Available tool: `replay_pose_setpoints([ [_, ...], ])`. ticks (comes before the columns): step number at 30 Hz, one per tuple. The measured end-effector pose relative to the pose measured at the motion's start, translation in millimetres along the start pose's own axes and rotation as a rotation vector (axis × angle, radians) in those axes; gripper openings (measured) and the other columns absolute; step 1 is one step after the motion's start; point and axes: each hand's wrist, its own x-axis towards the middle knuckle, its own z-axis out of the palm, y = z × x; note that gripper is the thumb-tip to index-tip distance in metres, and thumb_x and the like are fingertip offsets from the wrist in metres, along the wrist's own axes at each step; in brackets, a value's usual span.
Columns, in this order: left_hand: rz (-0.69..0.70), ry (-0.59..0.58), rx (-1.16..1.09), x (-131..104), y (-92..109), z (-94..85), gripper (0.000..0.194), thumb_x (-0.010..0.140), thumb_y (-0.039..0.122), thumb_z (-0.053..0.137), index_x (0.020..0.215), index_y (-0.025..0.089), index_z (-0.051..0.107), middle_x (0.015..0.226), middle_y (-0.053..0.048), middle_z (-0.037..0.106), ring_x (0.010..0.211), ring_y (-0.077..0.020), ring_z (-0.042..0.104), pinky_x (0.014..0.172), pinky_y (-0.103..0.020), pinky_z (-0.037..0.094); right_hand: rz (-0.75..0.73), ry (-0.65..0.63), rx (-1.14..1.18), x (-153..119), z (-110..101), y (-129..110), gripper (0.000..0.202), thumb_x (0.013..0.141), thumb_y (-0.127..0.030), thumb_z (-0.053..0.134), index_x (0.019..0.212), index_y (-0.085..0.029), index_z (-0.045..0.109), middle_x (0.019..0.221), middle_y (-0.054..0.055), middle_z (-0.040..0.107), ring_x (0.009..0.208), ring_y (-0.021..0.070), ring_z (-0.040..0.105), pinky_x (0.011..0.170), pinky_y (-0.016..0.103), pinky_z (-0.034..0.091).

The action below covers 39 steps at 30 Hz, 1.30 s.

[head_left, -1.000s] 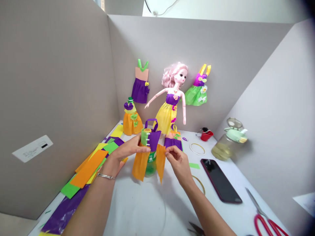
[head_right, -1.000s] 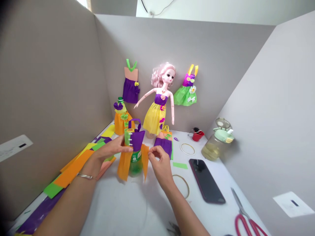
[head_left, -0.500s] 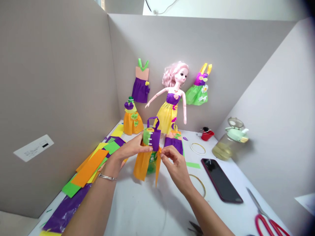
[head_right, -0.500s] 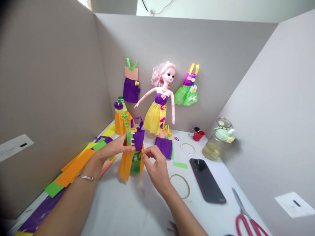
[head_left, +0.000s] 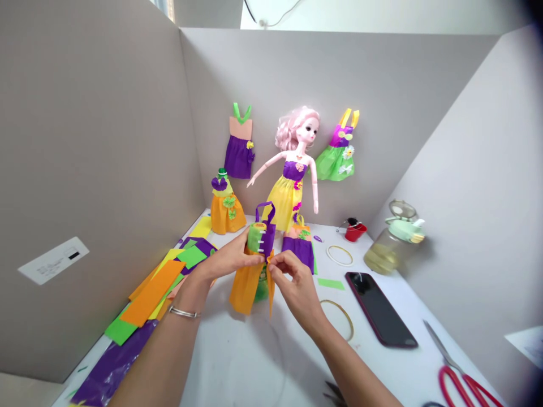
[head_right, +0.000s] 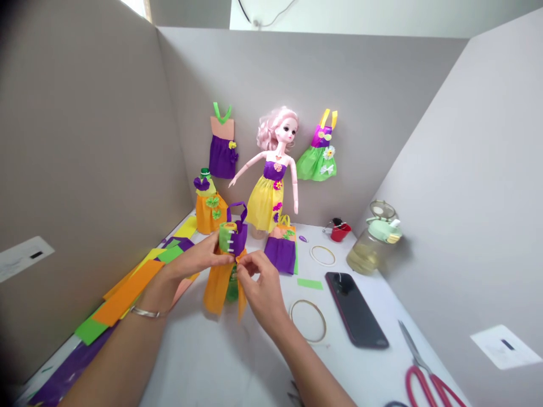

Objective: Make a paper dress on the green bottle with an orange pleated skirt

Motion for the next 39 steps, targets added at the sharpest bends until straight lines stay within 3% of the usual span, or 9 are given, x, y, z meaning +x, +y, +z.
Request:
replay_pose_setpoints([
  [8,-0.001,0.024,0.051,0.8,2.1,2.9,0.066,0.080,0.029,0.070,0.139,0.023,0.041,0.139,-0.008,0.052,0.127,-0.0295,0.049,0.105,-0.039,0.039,0.116,0.015,0.021,2.0,1.3,-3.4,0.009,0.082,-0.023,0.055,0.075,-0.020,0.059,0.074,0.000,0.058,0.069,0.0161,0.053,0.064,0.027,0.044],
  [16,-0.033,0.028,0.051,-0.6,3.7,2.2,0.064,0.082,0.032,0.068,0.139,0.022,0.040,0.134,-0.008,0.056,0.125,-0.0292,0.051,0.105,-0.040,0.039,0.116,0.033,-0.005,2.7,5.3,-5.7,0.010,0.082,-0.025,0.055,0.074,-0.020,0.056,0.072,0.000,0.057,0.066,0.0160,0.052,0.063,0.028,0.043],
  [24,-0.028,0.026,0.054,-0.8,2.2,1.1,0.065,0.082,0.034,0.068,0.140,0.024,0.040,0.132,-0.008,0.058,0.115,-0.0280,0.057,0.104,-0.042,0.040,0.023,0.119,-0.228,0.6,2.5,-3.6,0.014,0.082,-0.030,0.061,0.079,-0.023,0.049,0.075,-0.001,0.055,0.064,0.0148,0.050,0.061,0.028,0.042],
  [33,-0.034,0.018,0.054,0.3,2.0,0.3,0.069,0.082,0.036,0.070,0.141,0.022,0.037,0.138,-0.011,0.053,0.136,-0.0310,0.041,0.109,-0.042,0.035,-0.114,0.179,-0.396,2.5,5.7,-1.2,0.008,0.085,-0.024,0.058,0.081,-0.023,0.051,0.080,-0.001,0.055,0.067,0.0143,0.054,0.063,0.027,0.043],
  [39,-0.025,0.017,0.048,-0.1,3.7,1.4,0.067,0.083,0.033,0.070,0.140,0.024,0.037,0.143,-0.010,0.049,0.135,-0.0296,0.042,0.108,-0.040,0.037,-0.155,0.188,-0.463,3.5,5.8,-0.4,0.010,0.086,-0.017,0.052,0.078,-0.022,0.054,0.080,0.000,0.057,0.069,0.0148,0.056,0.064,0.028,0.043],
])
